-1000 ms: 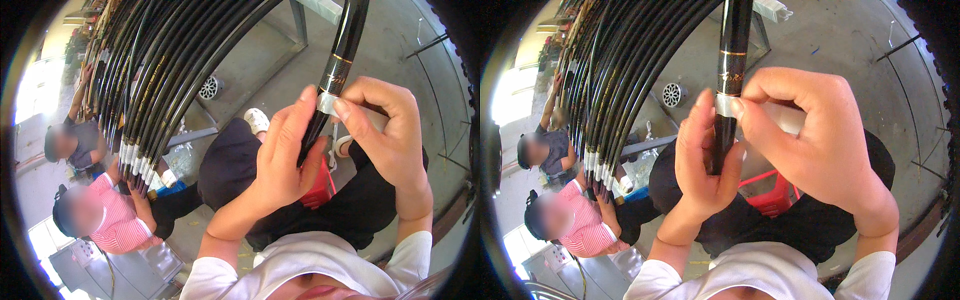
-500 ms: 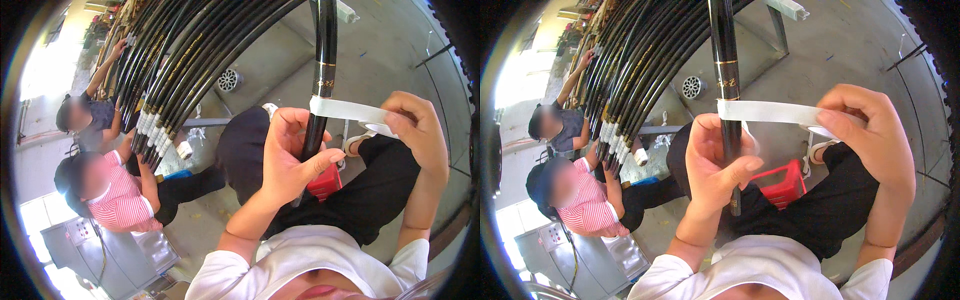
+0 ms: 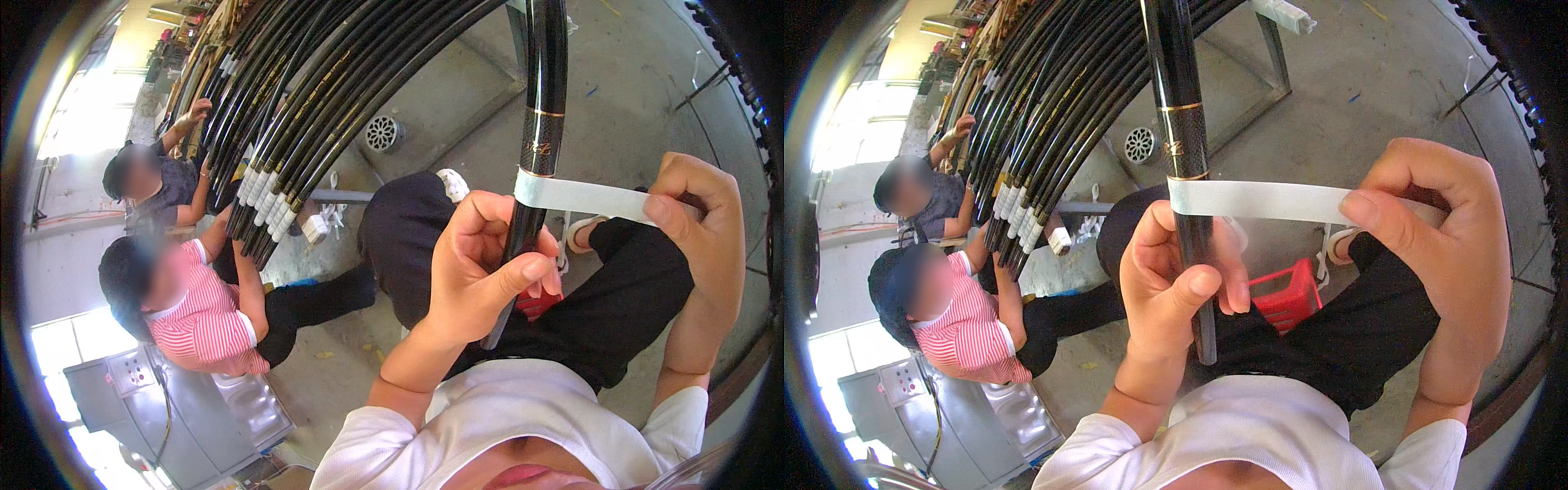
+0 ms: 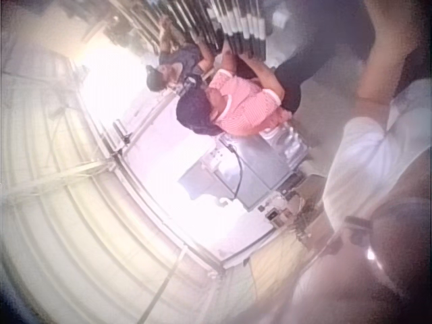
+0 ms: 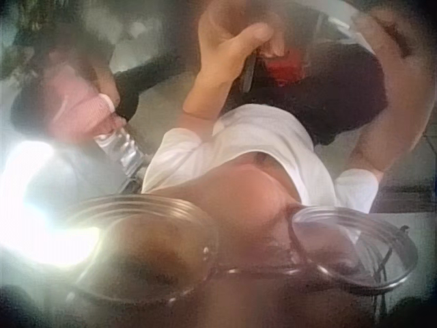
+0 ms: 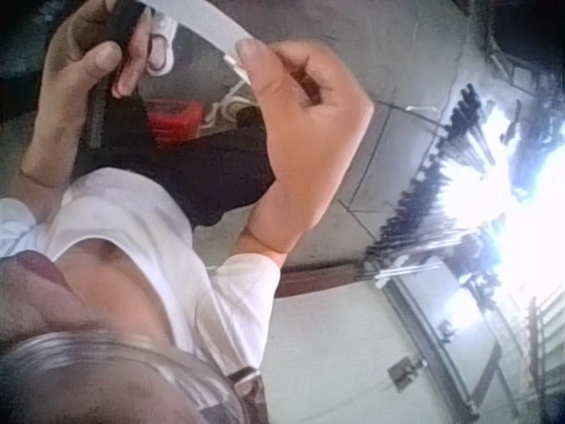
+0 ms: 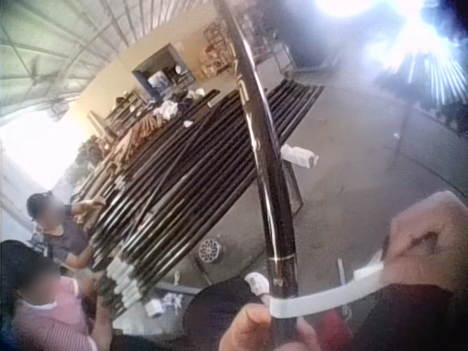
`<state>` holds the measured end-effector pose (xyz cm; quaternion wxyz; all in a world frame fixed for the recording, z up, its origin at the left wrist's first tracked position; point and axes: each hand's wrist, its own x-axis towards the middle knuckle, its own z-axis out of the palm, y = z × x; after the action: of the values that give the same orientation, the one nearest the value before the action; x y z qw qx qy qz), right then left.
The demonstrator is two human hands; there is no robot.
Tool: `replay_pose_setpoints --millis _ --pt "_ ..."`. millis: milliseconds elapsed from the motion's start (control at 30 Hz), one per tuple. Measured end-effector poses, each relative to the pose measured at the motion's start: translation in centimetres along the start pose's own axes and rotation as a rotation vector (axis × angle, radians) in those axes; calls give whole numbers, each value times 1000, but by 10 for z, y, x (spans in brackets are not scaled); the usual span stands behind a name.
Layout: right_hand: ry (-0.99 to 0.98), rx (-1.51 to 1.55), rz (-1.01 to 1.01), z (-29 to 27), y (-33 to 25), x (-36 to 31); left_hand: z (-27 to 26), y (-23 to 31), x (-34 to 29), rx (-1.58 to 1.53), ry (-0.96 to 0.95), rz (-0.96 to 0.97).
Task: The person wraps white tape around the grip section of several long black poles, handling each pole individually and placing it on a table with others once completed.
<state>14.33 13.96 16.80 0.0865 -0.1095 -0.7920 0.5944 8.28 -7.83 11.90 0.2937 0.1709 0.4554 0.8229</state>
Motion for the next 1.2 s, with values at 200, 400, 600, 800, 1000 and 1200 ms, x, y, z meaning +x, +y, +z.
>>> replay_pose_setpoints --millis 200,400,600,800,1000,1200 --pt "-2 78 66 8 -8 -4 12 1 -5 -30 154 -75" --pt "6 29 -15 15 -14 -9 2 3 -10 -150 3 -7" --pt "-7 4 49 20 -17 -9 0 6 -13 -159 68 -68" --pt "-45 35 55 22 -14 -9 3 10 -16 -77 24 -28" --pt "-47 75 -4 29 -12 -5 6 6 -18 -58 30 4" --pt "15 8 -24 35 -23 -11 1 7 -18 -93 -27 52"
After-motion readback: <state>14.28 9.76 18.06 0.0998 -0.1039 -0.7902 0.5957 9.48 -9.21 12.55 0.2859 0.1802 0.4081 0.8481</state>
